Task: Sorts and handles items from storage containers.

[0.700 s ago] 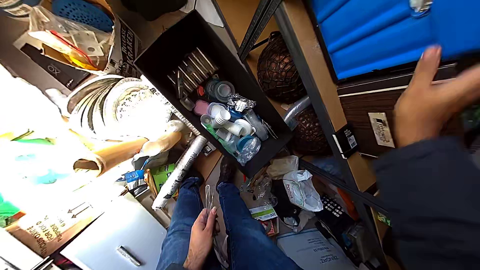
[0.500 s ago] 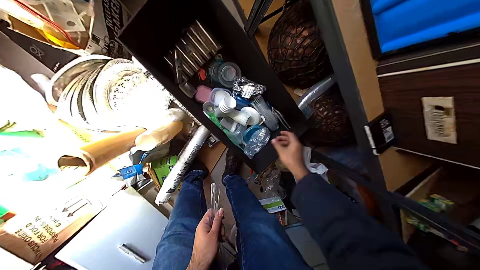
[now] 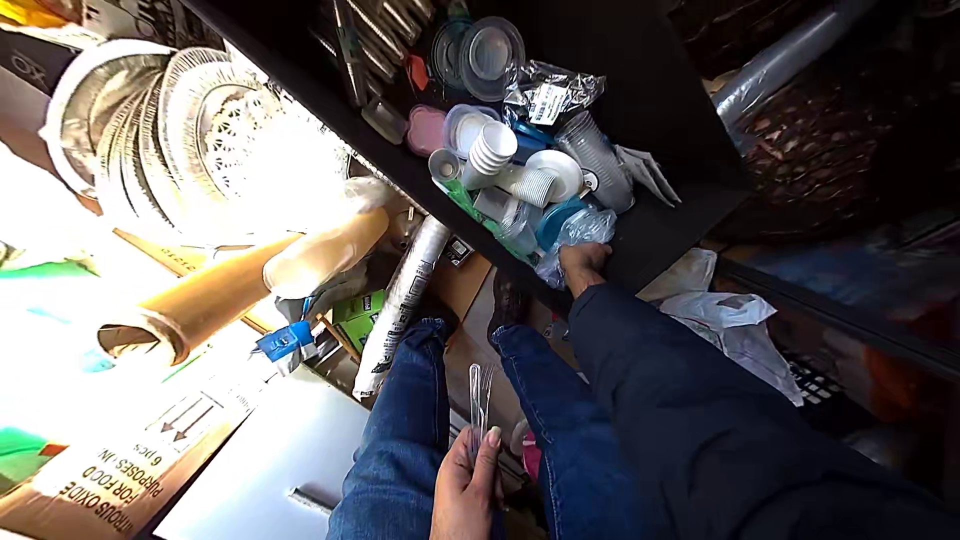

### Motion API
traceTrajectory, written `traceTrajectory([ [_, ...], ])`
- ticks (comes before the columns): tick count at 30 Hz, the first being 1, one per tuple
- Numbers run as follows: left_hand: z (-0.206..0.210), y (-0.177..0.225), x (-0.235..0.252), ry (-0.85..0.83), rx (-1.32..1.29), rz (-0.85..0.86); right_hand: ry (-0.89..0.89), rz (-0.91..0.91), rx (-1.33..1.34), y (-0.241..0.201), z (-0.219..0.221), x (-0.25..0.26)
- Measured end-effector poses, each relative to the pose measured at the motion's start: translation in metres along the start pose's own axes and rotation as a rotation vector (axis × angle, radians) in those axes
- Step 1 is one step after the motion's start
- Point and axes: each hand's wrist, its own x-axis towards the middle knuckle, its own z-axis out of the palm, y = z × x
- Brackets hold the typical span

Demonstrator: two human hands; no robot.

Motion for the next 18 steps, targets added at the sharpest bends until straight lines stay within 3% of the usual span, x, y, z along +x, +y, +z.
traceTrajectory([
  [2,0.000,0.000,0.001,0.011,-0.002,0.010,-0.148,-0.091,0.274,0.031,0.004,0.049],
  [3,0.000,-0.001,0.002,0.013,-0.001,0.019,-0.094,-0.166,0.428,0.051,0.019,0.083],
  [5,0.001,-0.002,0.002,0.009,0.006,0.026,-0.213,-0.176,0.628,0.071,0.014,0.113],
  [7,0.002,-0.003,0.001,0.006,0.010,0.021,-0.350,-0.180,0.759,0.081,-0.008,0.108],
  [10,0.003,-0.009,0.000,-0.010,0.021,0.019,-0.420,-0.260,0.905,0.094,-0.024,0.095],
  [18,-0.002,-0.021,-0.002,0.007,0.003,0.043,-0.327,-0.363,0.905,0.108,-0.056,0.047],
])
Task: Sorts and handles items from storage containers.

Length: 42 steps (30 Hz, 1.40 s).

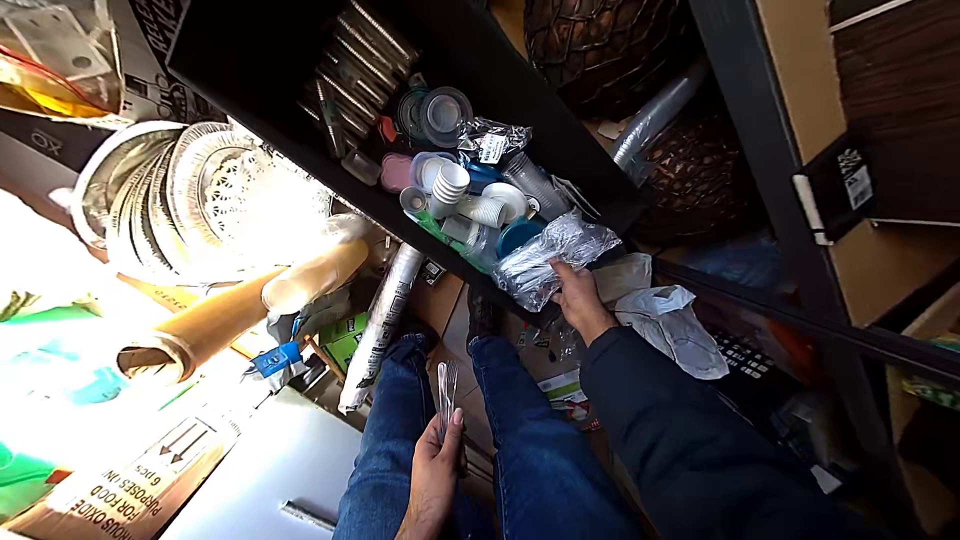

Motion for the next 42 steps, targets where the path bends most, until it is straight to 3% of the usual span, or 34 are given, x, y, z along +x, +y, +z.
traceTrajectory([
  [5,0.007,0.022,-0.001,-0.037,-0.064,0.072,-0.059,0.071,0.033,-0.034,-0.035,-0.071],
  [10,0.042,0.078,0.017,-0.091,0.021,0.237,-0.167,-0.048,-0.065,-0.066,-0.076,-0.155],
  [16,0.118,0.127,0.020,-0.603,0.249,0.248,-0.284,-0.337,-0.228,-0.084,-0.094,-0.238],
  [18,0.130,0.132,0.017,-0.774,0.189,0.223,-0.269,-0.422,-0.190,-0.085,-0.095,-0.251],
  [20,0.131,0.131,0.013,-0.828,0.096,0.213,-0.272,-0.462,-0.141,-0.087,-0.097,-0.261],
  [25,0.107,0.131,-0.008,-0.756,-0.012,0.156,-0.269,-0.395,-0.017,-0.088,-0.096,-0.285],
  [31,0.088,0.136,-0.023,-0.701,-0.080,0.131,-0.156,-0.635,0.153,-0.083,-0.085,-0.306],
  [36,0.090,0.141,-0.036,-0.690,-0.099,0.069,-0.098,-0.585,0.239,-0.077,-0.087,-0.318],
  [39,0.104,0.142,-0.051,-0.623,-0.151,-0.017,-0.260,-0.557,0.189,-0.066,-0.094,-0.325],
  [42,0.123,0.148,-0.062,-0.602,-0.238,-0.100,-0.320,-0.682,-0.020,-0.054,-0.098,-0.337],
])
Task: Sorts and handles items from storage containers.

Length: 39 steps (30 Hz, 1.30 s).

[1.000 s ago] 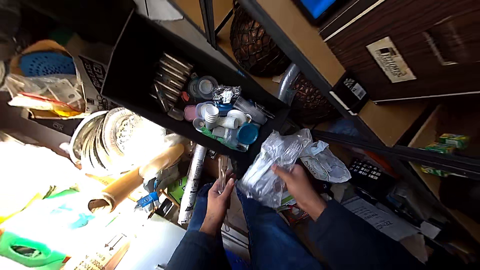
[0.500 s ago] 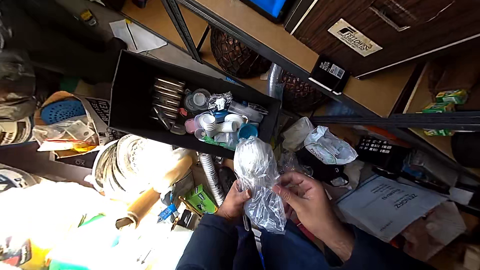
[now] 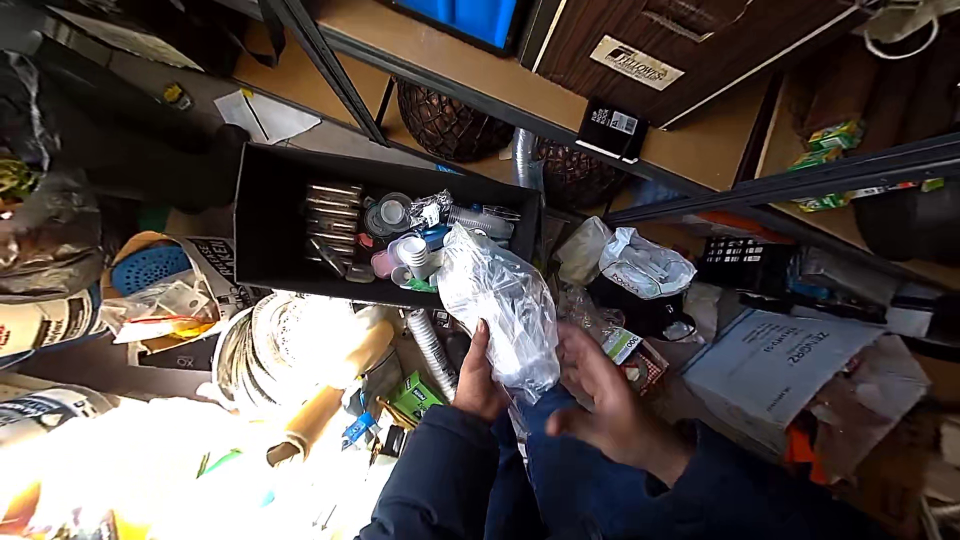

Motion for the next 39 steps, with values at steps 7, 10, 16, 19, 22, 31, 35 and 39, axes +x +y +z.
traceTrajectory([
  [7,0.028,-0.012,0.006,0.040,-0.092,-0.081,0.396,-0.121,0.037,0.003,-0.021,-0.001],
  [10,0.041,-0.020,0.013,0.096,-0.128,-0.072,0.449,-0.129,-0.045,0.015,-0.045,-0.005],
  [16,0.068,-0.065,0.039,0.165,-0.040,-0.070,0.395,-0.288,-0.103,0.015,-0.069,-0.022],
  [19,0.082,-0.094,0.048,0.101,-0.030,-0.101,0.416,-0.318,-0.009,0.018,-0.081,-0.027],
  [22,0.096,-0.116,0.051,0.057,-0.038,-0.125,0.423,-0.399,-0.022,0.023,-0.099,-0.037],
  [31,0.110,-0.151,0.072,0.041,0.009,-0.006,0.497,-0.480,0.034,0.023,-0.149,-0.084],
  [35,0.097,-0.153,0.084,0.127,0.384,0.179,0.471,-0.030,0.122,0.052,-0.209,-0.053],
  [39,0.108,-0.154,0.079,0.082,0.606,0.235,0.200,0.230,0.286,0.064,-0.233,-0.006],
])
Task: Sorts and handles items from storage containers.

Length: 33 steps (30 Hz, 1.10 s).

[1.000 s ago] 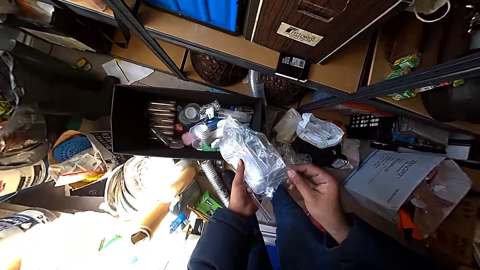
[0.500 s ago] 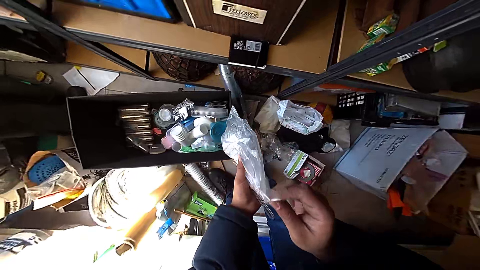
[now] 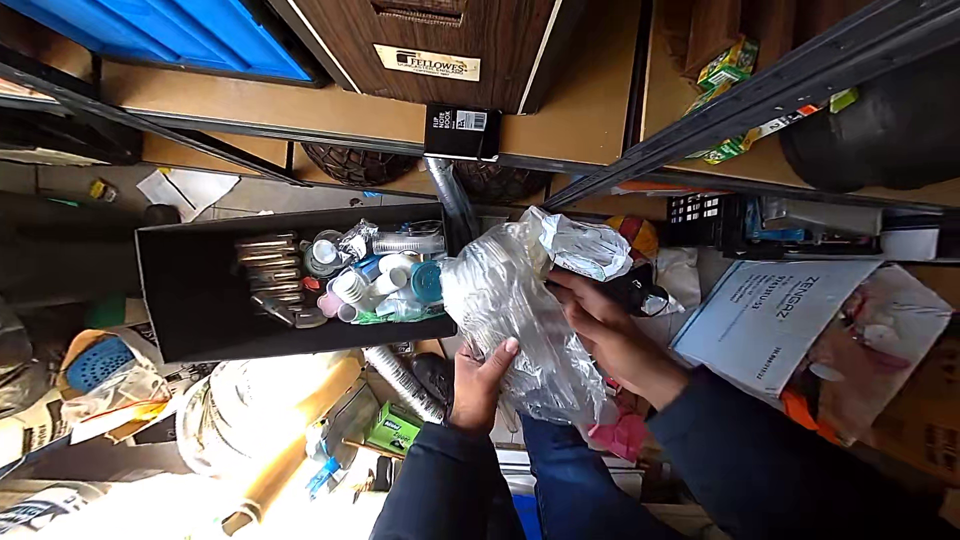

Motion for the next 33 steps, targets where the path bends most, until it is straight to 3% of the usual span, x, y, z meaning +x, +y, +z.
traceTrajectory([
  [8,-0.014,0.019,-0.022,-0.010,0.172,0.062,0.250,-0.167,0.199,0.022,0.017,0.016],
  [15,-0.021,0.028,-0.029,0.133,0.168,0.206,0.273,-0.042,0.525,0.038,0.029,0.011],
  [17,-0.020,0.031,-0.032,0.136,0.198,0.266,0.247,0.005,0.553,0.042,0.034,0.011],
  [20,-0.020,0.040,-0.039,0.115,0.300,0.354,0.014,0.057,0.499,0.045,0.042,0.015],
  [26,-0.029,0.057,-0.052,0.157,0.659,0.604,-0.146,0.159,0.432,0.044,0.083,0.026],
  [28,-0.035,0.065,-0.058,0.206,0.745,0.671,-0.136,0.169,0.487,0.042,0.093,0.028],
  [30,-0.037,0.076,-0.064,0.212,0.664,0.693,-0.061,0.152,0.523,0.048,0.098,0.029],
  [33,-0.038,0.083,-0.065,0.227,0.519,0.596,0.049,0.150,0.580,0.054,0.095,0.027],
])
